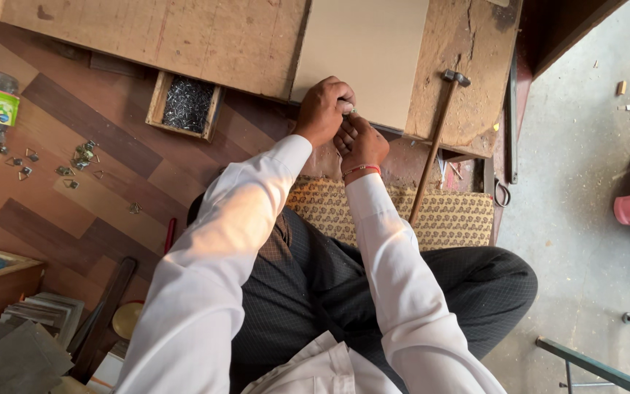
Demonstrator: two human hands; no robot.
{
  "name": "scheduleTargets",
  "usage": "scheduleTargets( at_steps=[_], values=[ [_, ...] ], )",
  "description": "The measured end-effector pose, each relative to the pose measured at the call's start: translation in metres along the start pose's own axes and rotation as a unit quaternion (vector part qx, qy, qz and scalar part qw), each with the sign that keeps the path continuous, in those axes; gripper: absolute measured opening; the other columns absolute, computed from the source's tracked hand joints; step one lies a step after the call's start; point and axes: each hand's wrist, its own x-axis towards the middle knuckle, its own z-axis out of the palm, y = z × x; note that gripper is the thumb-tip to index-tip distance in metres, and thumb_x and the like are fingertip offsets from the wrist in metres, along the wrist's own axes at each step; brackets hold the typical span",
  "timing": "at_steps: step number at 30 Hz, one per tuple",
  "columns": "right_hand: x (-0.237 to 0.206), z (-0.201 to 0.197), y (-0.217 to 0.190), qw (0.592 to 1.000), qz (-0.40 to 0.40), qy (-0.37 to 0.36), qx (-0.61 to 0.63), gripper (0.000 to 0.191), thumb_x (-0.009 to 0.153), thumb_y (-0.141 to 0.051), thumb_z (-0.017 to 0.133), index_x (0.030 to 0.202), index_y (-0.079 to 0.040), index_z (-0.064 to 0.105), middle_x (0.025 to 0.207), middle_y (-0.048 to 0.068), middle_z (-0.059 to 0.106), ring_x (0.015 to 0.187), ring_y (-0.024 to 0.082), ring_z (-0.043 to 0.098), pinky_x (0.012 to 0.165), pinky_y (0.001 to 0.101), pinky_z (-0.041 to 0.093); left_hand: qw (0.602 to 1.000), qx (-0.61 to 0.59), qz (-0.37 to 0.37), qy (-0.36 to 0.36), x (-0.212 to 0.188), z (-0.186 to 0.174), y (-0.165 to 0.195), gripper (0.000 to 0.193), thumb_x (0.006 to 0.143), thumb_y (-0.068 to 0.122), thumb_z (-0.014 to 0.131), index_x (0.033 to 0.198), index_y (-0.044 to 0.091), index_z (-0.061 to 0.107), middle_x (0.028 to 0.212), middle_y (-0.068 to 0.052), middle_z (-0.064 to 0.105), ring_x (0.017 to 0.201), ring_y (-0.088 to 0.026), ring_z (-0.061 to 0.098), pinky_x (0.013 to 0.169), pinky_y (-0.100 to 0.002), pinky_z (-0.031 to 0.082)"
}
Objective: The person sits on a mat and assembles small wooden frames by filing edges, attaching metal corner brackets, and hammering nails. They handle multiple frames one at a time, using a metal file, hammer, and nails from a nearby container.
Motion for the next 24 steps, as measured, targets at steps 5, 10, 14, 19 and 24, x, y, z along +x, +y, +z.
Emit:
scheduleTargets(
  at_steps=[5, 10, 14, 19, 24],
  values=[
    [-0.001, 0.001, 0.0, 1.0, 0.012, -0.009, 0.015, 0.018, 0.09, -0.008, 0.069, 0.099, 0.008, 0.071, 0.081, 0.016, 0.075, 0.061, 0.022, 0.071, 0.055, 0.032, 0.058, 0.998, -0.049, -0.026, 0.01, 0.002, 0.001, 0.0, 0.005, 0.081, -0.002, 0.071, 0.084, 0.001, 0.068, 0.087, -0.011, 0.071, 0.08, -0.025, 0.07, 0.07, -0.036, 0.057],
    [-0.004, 0.0, -0.002, 1.0, 0.012, -0.006, 0.001, 0.018, 0.09, -0.008, 0.069, 0.1, 0.007, 0.071, 0.082, 0.017, 0.075, 0.063, 0.022, 0.072, 0.056, 0.0324, 0.059, 0.995, -0.077, -0.065, 0.009, 0.004, -0.004, 0.004, 0.003, 0.086, 0.001, 0.067, 0.089, 0.002, 0.067, 0.079, -0.008, 0.073, 0.072, -0.021, 0.07, 0.067, -0.033, 0.056],
    [-0.005, 0.001, 0.0, 1.0, 0.002, -0.012, -0.001, 0.019, 0.09, -0.009, 0.069, 0.1, 0.007, 0.072, 0.082, 0.016, 0.075, 0.063, 0.022, 0.072, 0.056, 0.0326, 0.06, 0.995, -0.074, -0.072, 0.011, 0.004, -0.006, 0.01, 0.004, 0.087, 0.002, 0.066, 0.09, 0.002, 0.067, 0.08, -0.008, 0.073, 0.073, -0.02, 0.071, 0.067, -0.033, 0.056],
    [-0.004, 0.004, 0.008, 1.0, -0.024, 0.0, 0.006, 0.018, 0.089, -0.007, 0.069, 0.098, 0.009, 0.071, 0.081, 0.016, 0.074, 0.063, 0.022, 0.072, 0.055, 0.0322, 0.06, 0.996, -0.047, -0.069, 0.015, 0.002, -0.007, 0.015, 0.004, 0.087, 0.002, 0.067, 0.091, 0.003, 0.068, 0.083, -0.009, 0.075, 0.075, -0.021, 0.072, 0.067, -0.034, 0.057],
    [-0.004, 0.003, 0.008, 0.999, -0.045, -0.001, 0.007, 0.017, 0.089, -0.005, 0.069, 0.096, 0.01, 0.07, 0.08, 0.017, 0.073, 0.06, 0.021, 0.072, 0.051, 0.0309, 0.059, 0.998, -0.039, -0.056, 0.002, -0.001, -0.005, 0.011, 0.004, 0.088, 0.001, 0.068, 0.091, 0.004, 0.069, 0.088, -0.008, 0.075, 0.08, -0.023, 0.072, 0.072, -0.035, 0.057]
  ],
)
